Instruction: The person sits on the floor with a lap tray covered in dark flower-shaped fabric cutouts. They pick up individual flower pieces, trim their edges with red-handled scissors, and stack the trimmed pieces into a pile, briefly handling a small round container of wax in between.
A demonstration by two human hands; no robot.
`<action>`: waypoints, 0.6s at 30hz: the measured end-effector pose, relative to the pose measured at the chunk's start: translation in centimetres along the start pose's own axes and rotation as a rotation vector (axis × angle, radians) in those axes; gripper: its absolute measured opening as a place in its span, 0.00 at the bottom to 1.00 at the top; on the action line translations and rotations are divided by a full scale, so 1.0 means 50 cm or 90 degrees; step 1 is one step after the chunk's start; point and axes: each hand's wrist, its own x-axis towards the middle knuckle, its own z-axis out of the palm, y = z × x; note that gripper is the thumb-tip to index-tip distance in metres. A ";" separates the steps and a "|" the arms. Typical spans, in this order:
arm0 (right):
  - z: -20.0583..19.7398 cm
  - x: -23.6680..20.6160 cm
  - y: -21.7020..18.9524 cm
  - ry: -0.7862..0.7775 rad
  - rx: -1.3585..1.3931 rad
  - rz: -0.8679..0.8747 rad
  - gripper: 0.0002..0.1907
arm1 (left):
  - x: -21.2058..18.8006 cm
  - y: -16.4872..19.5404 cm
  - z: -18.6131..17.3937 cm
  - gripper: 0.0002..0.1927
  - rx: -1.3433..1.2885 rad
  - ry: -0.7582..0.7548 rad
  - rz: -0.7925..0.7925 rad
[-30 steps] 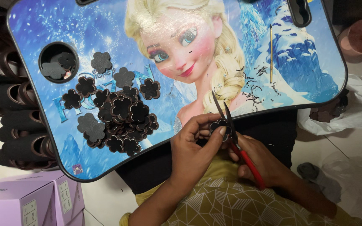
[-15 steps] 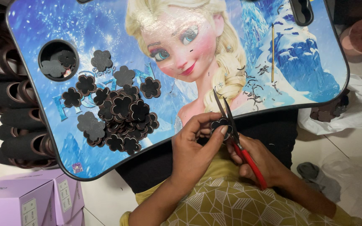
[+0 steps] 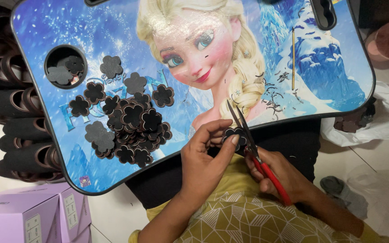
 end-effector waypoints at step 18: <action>0.001 -0.006 0.006 -0.009 -0.006 -0.008 0.47 | 0.008 0.001 -0.005 0.20 -0.097 0.030 -0.014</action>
